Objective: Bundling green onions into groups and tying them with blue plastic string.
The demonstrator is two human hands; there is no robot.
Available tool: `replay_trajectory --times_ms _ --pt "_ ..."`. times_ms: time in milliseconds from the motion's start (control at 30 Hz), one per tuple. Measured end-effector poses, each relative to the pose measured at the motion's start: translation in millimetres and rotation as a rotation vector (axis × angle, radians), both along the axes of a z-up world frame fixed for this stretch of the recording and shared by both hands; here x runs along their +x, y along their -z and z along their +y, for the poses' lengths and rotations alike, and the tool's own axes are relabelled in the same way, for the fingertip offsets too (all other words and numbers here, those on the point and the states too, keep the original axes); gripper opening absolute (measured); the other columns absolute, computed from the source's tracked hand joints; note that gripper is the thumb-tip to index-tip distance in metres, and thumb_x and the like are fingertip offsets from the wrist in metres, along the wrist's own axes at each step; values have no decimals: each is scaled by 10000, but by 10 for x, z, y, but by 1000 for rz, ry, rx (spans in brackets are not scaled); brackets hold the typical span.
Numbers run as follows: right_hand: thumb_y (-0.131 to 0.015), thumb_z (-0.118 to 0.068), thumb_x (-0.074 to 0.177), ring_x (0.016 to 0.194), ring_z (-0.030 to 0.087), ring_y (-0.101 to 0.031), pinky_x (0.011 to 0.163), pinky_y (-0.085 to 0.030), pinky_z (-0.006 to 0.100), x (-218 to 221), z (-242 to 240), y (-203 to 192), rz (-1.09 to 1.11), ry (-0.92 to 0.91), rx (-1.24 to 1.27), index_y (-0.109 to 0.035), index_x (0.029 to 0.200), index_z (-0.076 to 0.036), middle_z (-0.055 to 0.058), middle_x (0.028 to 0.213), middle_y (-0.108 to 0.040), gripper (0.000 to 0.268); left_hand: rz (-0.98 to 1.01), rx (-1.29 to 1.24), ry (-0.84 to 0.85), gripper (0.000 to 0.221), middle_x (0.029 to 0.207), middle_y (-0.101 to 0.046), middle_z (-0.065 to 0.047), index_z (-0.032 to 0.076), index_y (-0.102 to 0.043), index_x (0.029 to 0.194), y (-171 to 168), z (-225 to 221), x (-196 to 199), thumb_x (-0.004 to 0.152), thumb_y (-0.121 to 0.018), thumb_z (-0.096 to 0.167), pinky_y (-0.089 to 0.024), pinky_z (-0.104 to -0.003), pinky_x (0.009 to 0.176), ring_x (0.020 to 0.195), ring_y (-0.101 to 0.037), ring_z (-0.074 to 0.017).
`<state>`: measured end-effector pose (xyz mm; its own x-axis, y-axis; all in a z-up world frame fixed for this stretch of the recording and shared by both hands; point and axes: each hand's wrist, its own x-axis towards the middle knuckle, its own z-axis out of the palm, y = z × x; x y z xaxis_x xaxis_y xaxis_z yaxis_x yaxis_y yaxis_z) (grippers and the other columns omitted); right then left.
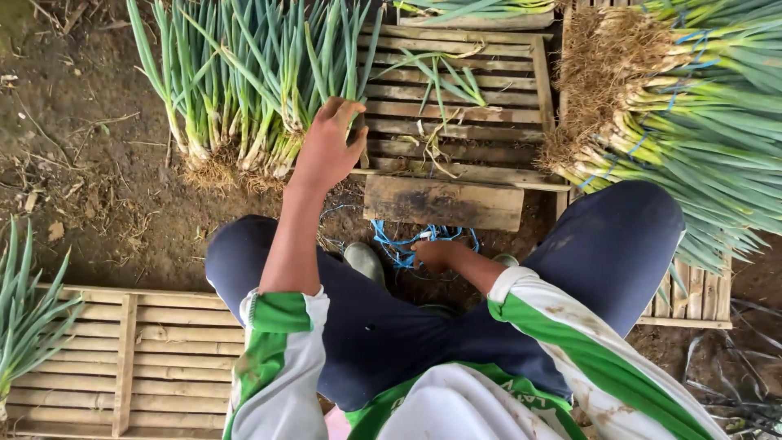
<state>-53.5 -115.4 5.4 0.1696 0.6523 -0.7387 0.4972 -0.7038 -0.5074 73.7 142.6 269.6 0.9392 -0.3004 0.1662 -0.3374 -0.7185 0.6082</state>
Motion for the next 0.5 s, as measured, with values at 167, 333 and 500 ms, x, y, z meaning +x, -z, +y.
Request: replay_trajectory --times_ms 167,333,500 --pt "-588 54 986 1296 460 -606 821 -628 486 -40 132 -213 103 0 -15 -551 1573 -218 189 1754 -186 648 -35 1 -5 261 1160 -575 -166 -6 -642 1252 -65 4 8 1001 -686 51 -661 -517 799 1091 -682 -426" --pt "-543 75 1001 1319 501 -587 811 -582 486 -97 281 -360 194 16 -24 -402 1671 -165 242 1757 -169 726 -44 8 -7 268 1146 -606 -177 -3 -666 1243 -99 21 15 988 -708 67 -644 -510 809 1034 -710 -411" --pt "-554 -78 1078 1414 451 -527 1110 -519 560 68 299 -201 76 261 144 -519 1563 -67 219 1560 -519 487 -34 5 -3 280 1133 -641 -182 4 -677 1252 -107 44 -8 982 -710 66 -627 -512 810 1001 -725 -389"
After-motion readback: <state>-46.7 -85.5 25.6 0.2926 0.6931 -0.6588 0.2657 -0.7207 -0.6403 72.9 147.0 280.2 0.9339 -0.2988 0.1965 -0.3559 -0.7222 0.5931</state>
